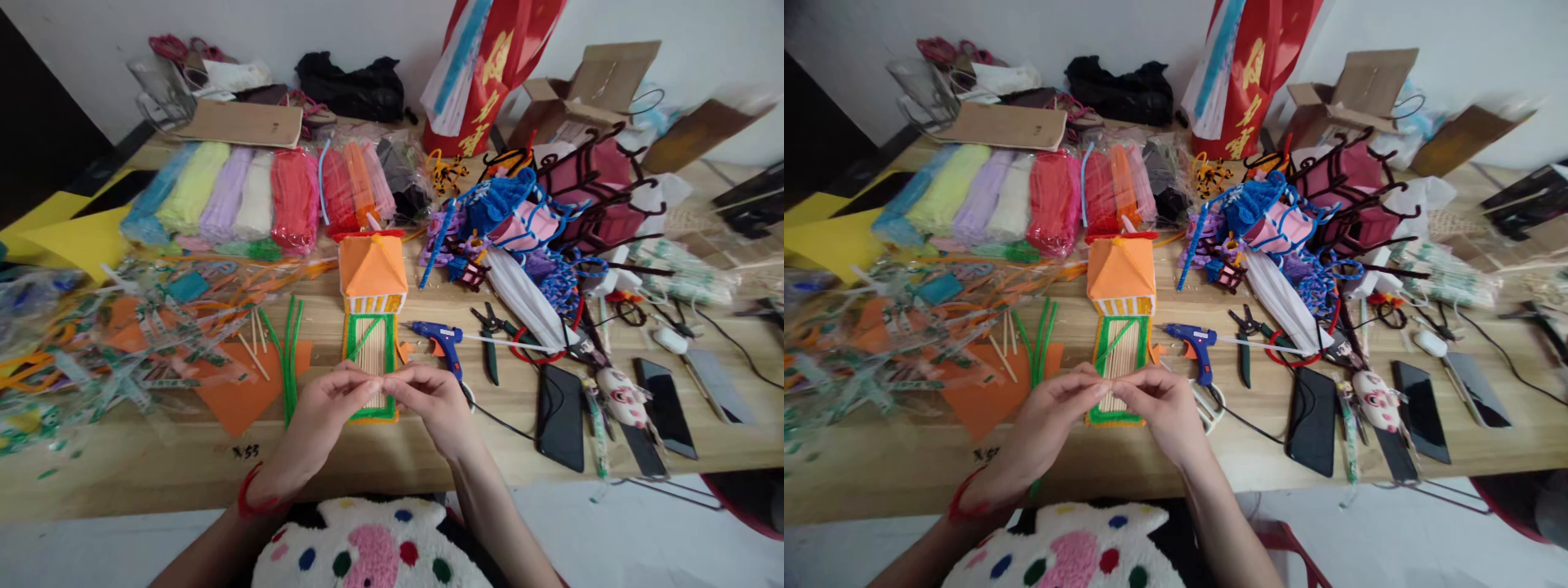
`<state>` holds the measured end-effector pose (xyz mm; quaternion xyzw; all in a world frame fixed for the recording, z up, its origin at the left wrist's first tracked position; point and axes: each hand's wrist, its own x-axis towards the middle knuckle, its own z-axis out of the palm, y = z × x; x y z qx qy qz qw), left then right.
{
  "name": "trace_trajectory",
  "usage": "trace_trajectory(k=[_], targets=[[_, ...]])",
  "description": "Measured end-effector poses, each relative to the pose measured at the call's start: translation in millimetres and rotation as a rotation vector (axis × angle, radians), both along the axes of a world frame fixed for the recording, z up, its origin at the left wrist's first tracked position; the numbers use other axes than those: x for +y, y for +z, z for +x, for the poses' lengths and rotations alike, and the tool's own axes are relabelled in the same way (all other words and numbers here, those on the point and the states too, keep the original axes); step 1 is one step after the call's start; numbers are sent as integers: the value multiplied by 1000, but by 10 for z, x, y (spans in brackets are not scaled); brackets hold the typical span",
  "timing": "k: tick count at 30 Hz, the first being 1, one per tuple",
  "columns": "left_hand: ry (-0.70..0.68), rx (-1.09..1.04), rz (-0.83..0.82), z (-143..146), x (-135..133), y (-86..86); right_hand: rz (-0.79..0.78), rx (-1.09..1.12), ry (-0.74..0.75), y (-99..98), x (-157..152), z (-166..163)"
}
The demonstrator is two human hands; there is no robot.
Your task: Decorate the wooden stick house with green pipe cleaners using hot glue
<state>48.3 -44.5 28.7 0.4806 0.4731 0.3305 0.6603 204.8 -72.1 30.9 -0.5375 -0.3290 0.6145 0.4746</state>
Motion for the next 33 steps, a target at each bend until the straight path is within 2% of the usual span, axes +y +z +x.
trace_trajectory(k=[9, 17, 21, 26, 33], targets=[[-9, 33, 47, -5, 2, -10, -13, 14, 13, -27, -1, 17], [-13, -32, 7, -7, -9, -65, -24, 31, 39, -12, 11, 29], [67, -83, 14, 8, -7, -91, 4, 13, 15, 39, 13, 5], [148, -12, 199, 20, 10, -51, 100, -221, -79, 96, -19, -54], [148, 157, 513, 0, -15, 19, 197, -412, -62, 154, -32, -114]])
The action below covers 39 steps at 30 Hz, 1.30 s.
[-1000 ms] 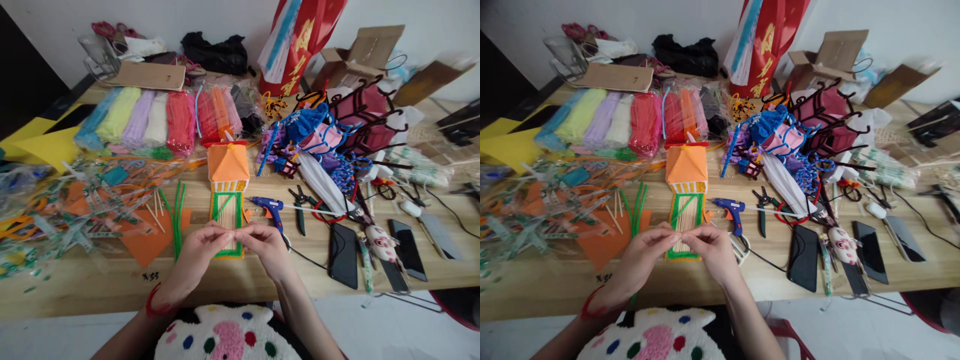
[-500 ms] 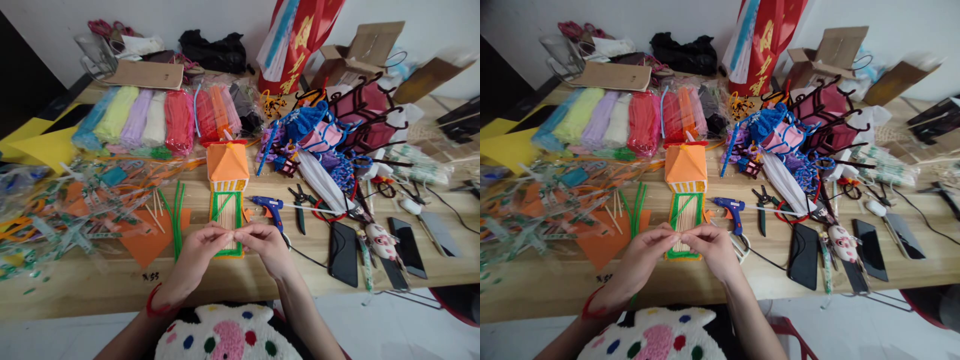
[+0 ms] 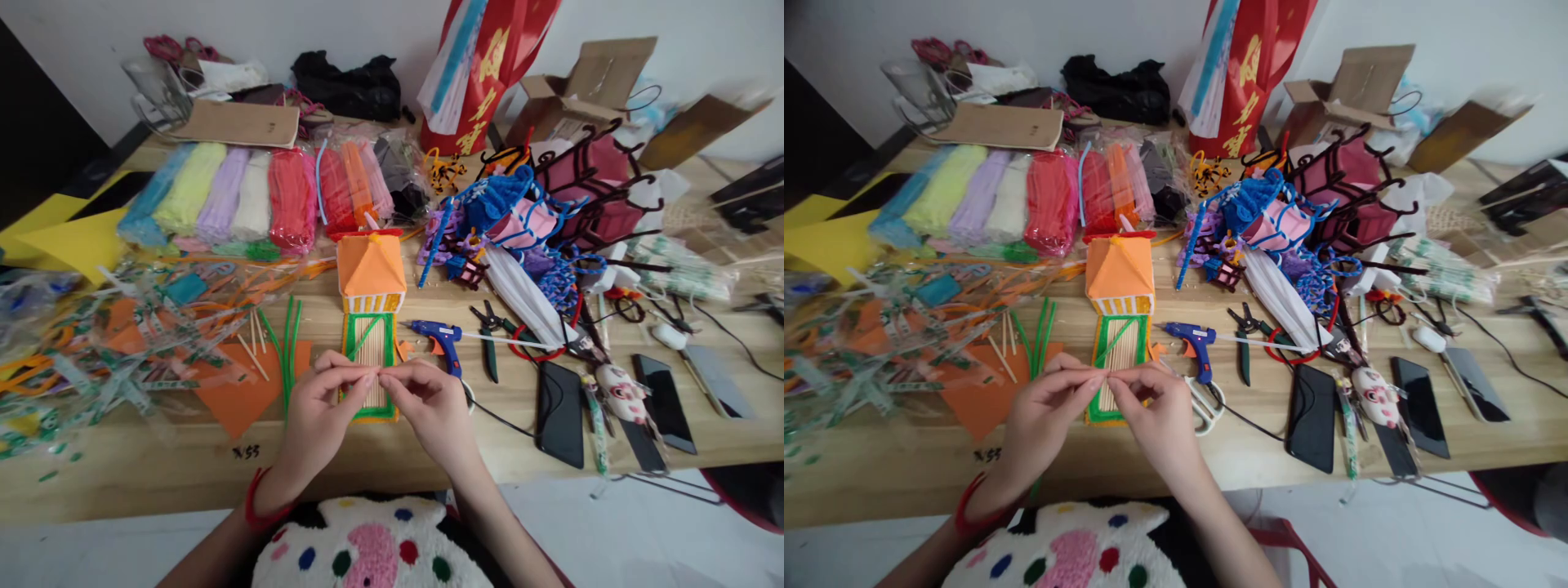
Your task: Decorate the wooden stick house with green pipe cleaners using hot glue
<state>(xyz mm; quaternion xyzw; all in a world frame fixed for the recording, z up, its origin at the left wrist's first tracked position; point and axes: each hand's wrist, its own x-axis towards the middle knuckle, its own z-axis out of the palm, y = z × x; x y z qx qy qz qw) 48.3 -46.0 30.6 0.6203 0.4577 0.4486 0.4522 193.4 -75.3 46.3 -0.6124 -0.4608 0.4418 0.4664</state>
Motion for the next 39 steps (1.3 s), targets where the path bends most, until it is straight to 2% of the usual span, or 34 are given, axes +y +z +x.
trace_trajectory(k=[9, 14, 23, 25, 30, 32, 35, 39], targets=[[59, 226, 282, -1, -38, -39, 116, -197, 13, 63, 12, -21], [52, 264, 299, 10, -41, -1, 148, -272, 29, 58, 14, -18], [39, 223, 140, 17, -40, 5, 150, -284, 63, 78, 10, -7], [23, 136, 26, 7, -28, -6, 135, -229, 61, 78, 9, 3], [-60, -272, -423, -27, 23, -21, -1, 82, 47, 62, 7, 63], [-73, -383, -520, -29, 36, -11, -66, 199, 55, 64, 5, 79], [-75, -411, -554, -23, 39, 4, -96, 244, 72, 78, 1, 71], [-81, -353, -498, -33, 18, -14, -25, 180, 69, 85, -4, 27]])
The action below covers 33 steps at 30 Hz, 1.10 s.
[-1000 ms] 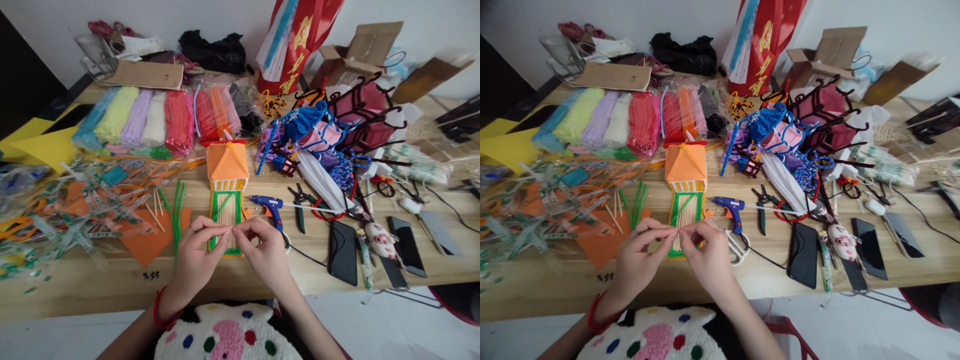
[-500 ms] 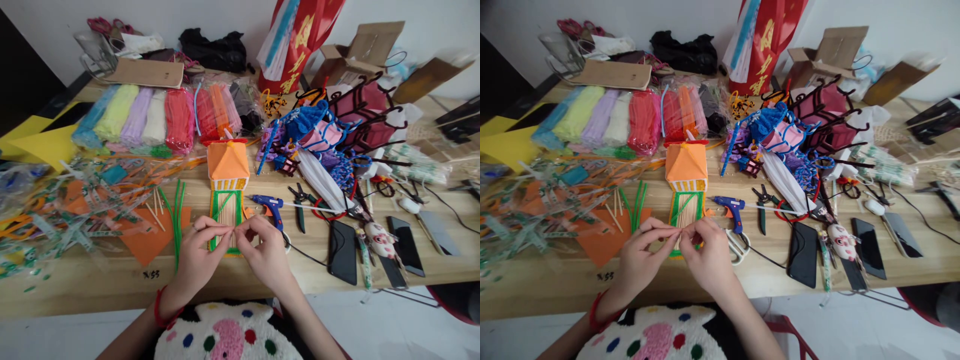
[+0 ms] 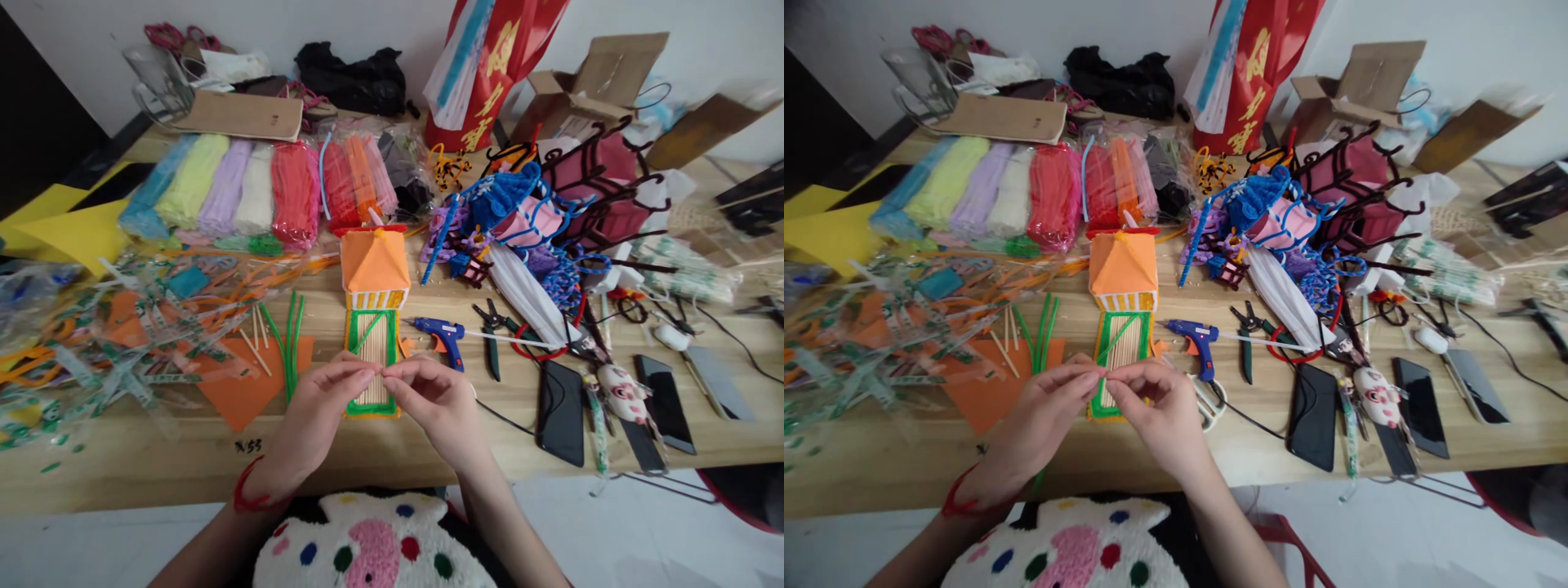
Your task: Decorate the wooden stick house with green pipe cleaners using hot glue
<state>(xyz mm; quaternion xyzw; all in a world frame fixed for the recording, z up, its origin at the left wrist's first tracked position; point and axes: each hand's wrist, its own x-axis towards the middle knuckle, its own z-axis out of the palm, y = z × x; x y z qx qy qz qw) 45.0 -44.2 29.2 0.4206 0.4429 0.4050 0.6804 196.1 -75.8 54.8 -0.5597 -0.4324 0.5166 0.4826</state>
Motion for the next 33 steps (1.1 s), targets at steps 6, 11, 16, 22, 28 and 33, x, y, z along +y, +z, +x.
trace_trajectory(k=[6, 11, 16, 22, 28, 33], targets=[[2, 79, 97, -29, -30, -34, 180, -249, -75, 16, -11, -28], [-9, 128, 181, -18, -42, -6, 296, -387, -85, 45, -16, -45], [-8, 257, 329, -20, -49, 56, 365, -520, -44, 41, -37, -47], [20, 403, 490, -28, -71, 44, 402, -658, -14, 17, -56, -46], [19, 414, 524, -13, -70, 34, 391, -691, 32, 6, -52, -36], [3, 353, 448, -21, -51, 61, 381, -638, 30, 12, -56, -33]])
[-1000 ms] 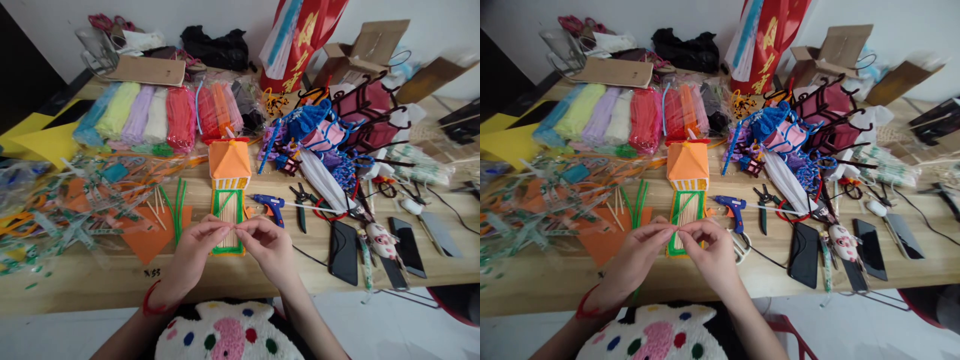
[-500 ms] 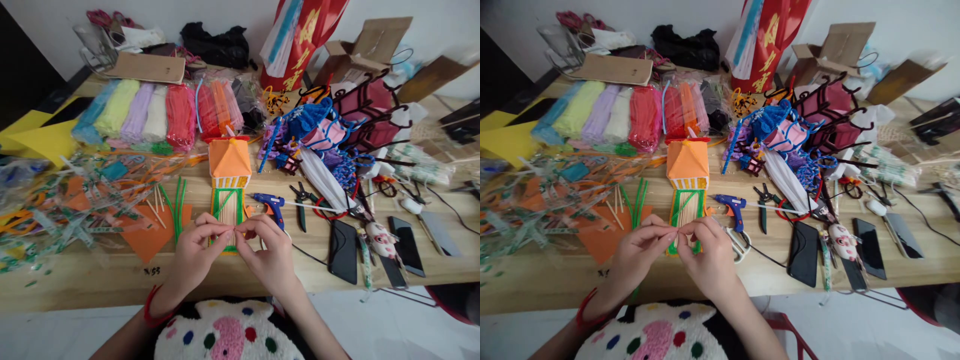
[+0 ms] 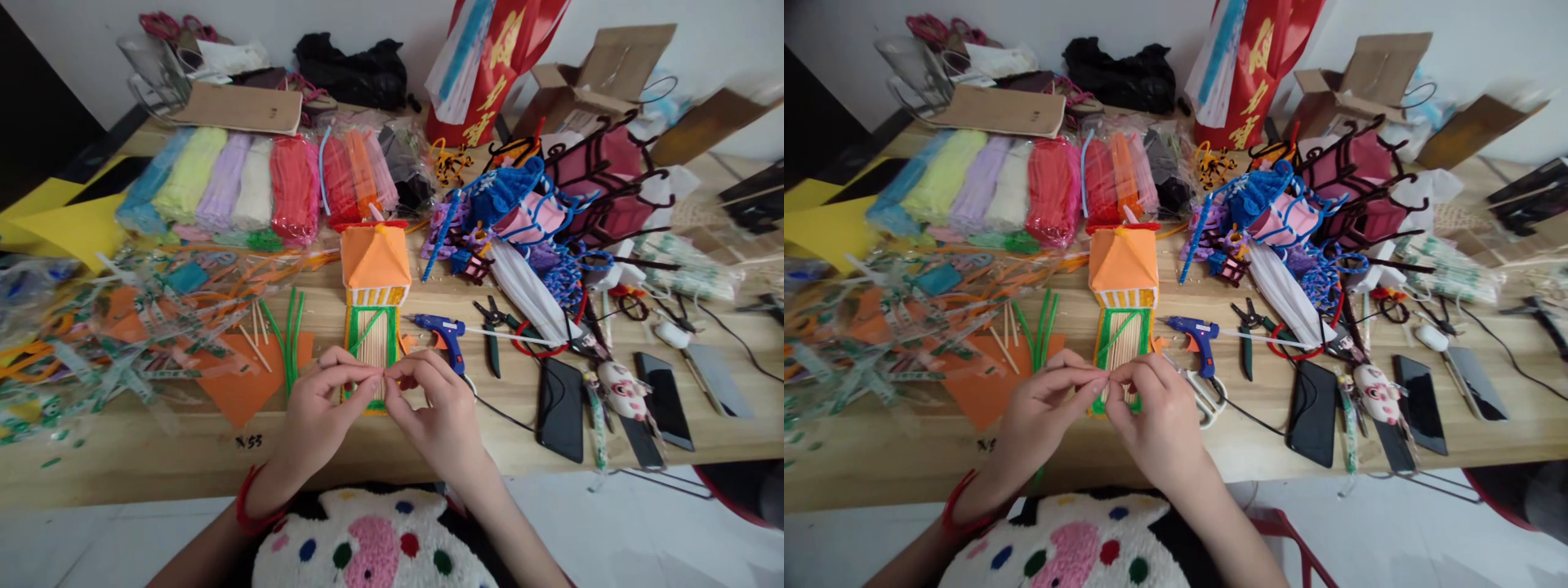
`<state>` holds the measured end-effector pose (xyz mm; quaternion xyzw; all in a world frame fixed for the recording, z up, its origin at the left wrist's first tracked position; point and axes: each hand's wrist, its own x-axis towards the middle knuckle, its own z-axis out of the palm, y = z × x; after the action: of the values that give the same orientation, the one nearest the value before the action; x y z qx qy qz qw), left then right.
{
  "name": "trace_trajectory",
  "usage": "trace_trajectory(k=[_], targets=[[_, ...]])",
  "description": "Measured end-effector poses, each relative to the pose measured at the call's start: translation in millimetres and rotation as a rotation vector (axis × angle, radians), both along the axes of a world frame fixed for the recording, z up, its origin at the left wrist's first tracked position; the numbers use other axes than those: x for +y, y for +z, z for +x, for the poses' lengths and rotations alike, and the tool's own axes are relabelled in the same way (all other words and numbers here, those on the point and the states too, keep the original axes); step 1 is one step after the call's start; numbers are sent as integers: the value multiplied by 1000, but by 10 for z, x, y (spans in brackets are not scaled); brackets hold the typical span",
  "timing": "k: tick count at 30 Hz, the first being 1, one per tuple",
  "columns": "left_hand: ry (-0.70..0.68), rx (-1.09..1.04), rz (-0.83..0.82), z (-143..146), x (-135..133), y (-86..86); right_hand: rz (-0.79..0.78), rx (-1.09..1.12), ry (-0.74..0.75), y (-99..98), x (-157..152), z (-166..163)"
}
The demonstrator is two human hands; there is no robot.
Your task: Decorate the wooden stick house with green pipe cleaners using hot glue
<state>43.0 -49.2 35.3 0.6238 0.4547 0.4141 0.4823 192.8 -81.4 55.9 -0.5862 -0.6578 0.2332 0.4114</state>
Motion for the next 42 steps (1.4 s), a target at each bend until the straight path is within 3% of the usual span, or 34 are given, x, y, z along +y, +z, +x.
trace_trajectory(k=[11, 22, 42], targets=[[-32, -100, -163, -30, 15, -11, 26, 92, -36, 47, -22, -9], [-8, -58, -58, 11, -21, 48, 78, 68, -31, 22, -32, 3], [34, -34, -53, 79, -69, -29, 49, -8, -31, -7, -41, 22]])
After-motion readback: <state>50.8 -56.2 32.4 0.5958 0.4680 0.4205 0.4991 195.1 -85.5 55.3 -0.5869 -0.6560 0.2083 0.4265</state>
